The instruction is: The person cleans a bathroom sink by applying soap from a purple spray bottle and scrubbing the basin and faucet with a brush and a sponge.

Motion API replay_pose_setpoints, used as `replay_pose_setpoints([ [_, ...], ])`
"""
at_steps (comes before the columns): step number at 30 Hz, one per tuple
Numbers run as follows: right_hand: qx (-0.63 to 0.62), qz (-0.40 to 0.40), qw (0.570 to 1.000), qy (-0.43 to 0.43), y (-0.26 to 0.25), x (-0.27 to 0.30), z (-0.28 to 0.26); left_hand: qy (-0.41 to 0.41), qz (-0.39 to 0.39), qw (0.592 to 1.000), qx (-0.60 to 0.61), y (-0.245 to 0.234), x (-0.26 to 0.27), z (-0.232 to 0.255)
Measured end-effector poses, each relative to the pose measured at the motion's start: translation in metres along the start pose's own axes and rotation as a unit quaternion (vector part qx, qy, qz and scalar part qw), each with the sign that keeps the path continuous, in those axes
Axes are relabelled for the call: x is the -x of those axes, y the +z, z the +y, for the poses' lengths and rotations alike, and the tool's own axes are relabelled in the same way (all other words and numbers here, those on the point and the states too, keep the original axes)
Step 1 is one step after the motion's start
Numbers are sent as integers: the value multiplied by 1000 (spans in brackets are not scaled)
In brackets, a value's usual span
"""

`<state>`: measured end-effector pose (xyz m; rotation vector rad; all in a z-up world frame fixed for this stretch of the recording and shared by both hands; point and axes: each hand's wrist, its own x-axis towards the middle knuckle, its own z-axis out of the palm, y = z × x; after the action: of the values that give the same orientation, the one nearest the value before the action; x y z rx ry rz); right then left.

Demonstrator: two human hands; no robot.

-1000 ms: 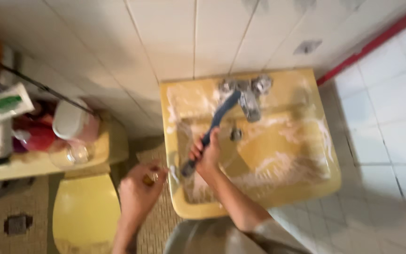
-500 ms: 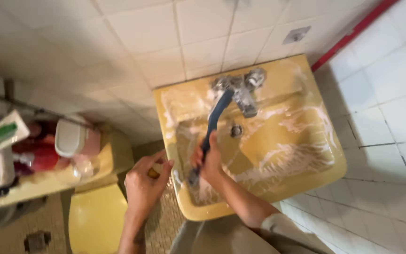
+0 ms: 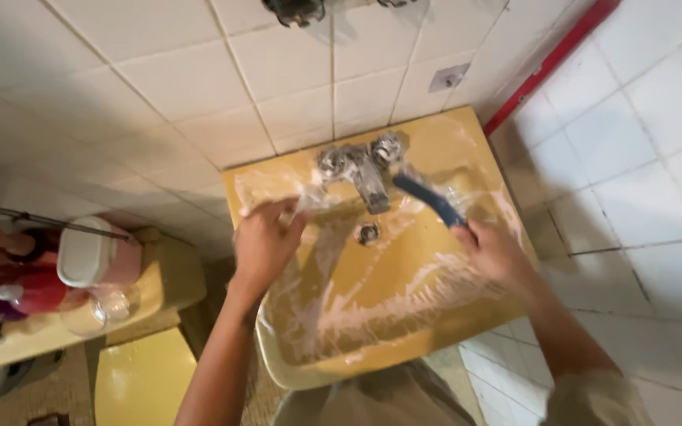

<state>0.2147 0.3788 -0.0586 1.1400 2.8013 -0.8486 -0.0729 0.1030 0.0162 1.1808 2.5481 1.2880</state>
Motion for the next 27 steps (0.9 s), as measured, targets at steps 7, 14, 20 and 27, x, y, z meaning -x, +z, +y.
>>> replay_pose_setpoints([
  [7, -10, -62, 995, -72, -18, -62, 19, 0, -56, 993, -101, 86, -77, 10],
  [14, -102, -123, 985, -64, -9, -89, 28, 32, -99, 982, -161, 114, -100, -26],
  [20, -247, -202, 947, 32, 2, -78, 22, 51, -127, 963, -231, 104, -104, -13],
  [27, -112, -117, 982, -101, 1, -98, 26, 16, -87, 966, -242, 72, -112, 29],
])
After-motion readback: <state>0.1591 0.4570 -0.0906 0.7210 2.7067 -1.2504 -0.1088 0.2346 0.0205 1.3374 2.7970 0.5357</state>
